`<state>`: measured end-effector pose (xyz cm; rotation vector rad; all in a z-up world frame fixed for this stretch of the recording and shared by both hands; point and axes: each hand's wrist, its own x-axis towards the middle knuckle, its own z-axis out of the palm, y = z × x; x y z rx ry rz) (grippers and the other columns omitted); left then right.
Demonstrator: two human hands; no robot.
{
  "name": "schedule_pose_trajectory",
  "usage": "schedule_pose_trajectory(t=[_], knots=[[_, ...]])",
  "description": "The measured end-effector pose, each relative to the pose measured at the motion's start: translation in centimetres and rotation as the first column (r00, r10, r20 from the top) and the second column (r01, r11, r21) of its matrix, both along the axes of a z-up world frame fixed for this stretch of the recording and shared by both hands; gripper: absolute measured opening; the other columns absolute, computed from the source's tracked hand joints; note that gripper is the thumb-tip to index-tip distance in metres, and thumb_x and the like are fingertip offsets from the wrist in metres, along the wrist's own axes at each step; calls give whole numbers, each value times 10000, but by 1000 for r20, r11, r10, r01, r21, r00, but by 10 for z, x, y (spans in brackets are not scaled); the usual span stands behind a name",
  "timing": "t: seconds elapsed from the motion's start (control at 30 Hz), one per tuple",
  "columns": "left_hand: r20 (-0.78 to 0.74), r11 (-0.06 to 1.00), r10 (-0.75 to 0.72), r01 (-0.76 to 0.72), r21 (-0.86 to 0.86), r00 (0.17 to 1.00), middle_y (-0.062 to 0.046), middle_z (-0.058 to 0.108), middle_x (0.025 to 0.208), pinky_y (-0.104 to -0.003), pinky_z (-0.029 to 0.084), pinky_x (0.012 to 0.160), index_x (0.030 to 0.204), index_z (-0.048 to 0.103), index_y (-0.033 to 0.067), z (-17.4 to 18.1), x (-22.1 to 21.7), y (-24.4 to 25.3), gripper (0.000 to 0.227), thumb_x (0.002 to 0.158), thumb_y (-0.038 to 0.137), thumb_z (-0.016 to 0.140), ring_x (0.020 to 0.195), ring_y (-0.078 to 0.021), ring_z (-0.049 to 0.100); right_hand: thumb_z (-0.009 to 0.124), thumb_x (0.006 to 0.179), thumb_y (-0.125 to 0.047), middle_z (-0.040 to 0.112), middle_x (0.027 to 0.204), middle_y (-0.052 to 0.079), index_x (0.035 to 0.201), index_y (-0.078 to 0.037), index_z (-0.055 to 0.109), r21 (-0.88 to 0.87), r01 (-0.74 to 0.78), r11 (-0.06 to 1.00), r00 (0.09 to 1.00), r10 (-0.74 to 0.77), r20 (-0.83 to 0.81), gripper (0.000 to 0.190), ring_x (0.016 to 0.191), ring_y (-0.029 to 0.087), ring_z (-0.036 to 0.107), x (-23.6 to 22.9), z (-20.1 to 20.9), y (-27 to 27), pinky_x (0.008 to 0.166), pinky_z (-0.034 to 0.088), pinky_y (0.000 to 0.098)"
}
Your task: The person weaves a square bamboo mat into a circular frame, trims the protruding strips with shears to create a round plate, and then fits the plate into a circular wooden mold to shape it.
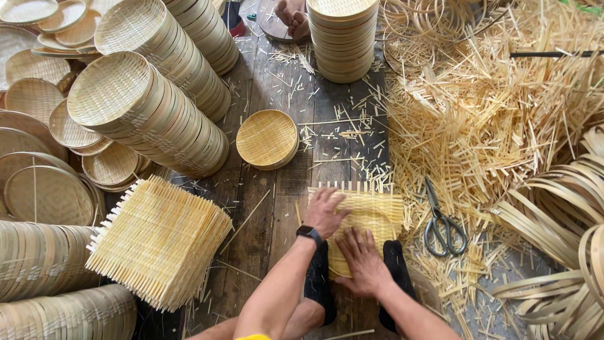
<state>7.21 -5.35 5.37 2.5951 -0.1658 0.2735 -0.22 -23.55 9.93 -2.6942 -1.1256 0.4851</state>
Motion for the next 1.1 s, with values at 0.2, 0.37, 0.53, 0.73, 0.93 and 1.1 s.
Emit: schedule_pose_trajectory(t=[0.2,0.37,0.53,0.73,0.93,1.1], knots=[[-276,994,-18,-12,-109,961,-25,623,1350,-422,426,1082,1146,776,277,-26,34,-21,280,1014,435,587,1238,-246,544,643,824,-584,252,1562,309,1515,13,288,147,-67,987,975,33,218,981,1488,474,127,-9,-50,-6,1160,48,660],[-408,983,32,-103,-152,912,38,637,1252,-374,475,1016,1121,780,309,-14,34,-19,284,963,467,605,1178,-183,565,666,794,-552,282,1546,286,1518,-9,316,182,-51,982,968,3,251,970,1479,440,153,-6,-57,-6,1168,71,641],[-501,963,23,-153,-220,865,56,674,1200,-359,480,1025,1097,791,299,-2,36,-19,274,966,466,617,1151,-160,610,690,791,-512,231,1604,268,1553,-38,291,-31,137,990,990,-136,39,982,1528,443,113,-17,-46,16,1184,19,642],[-534,897,-53,-195,-397,844,36,604,1308,-382,498,1025,1123,791,276,-22,46,-16,271,925,427,686,1202,-204,597,723,794,-470,267,1514,264,1480,-23,321,71,121,990,983,-130,126,912,1460,450,144,-17,-37,24,1181,38,655],[-378,967,-59,-41,-250,924,14,617,1327,-440,452,1009,1097,809,269,-39,46,-17,274,934,408,640,1181,-249,579,726,898,-437,666,1249,62,1164,-116,665,388,299,872,954,-258,-156,421,1228,211,599,43,-41,-8,1127,463,386],[-129,987,-140,129,-95,982,-45,707,1204,-442,507,917,1047,756,169,-27,40,-15,341,1050,417,522,1066,-304,621,636,937,-269,756,1065,94,1085,-118,742,543,357,760,893,-449,42,237,1029,276,679,120,-52,-30,928,538,422]])
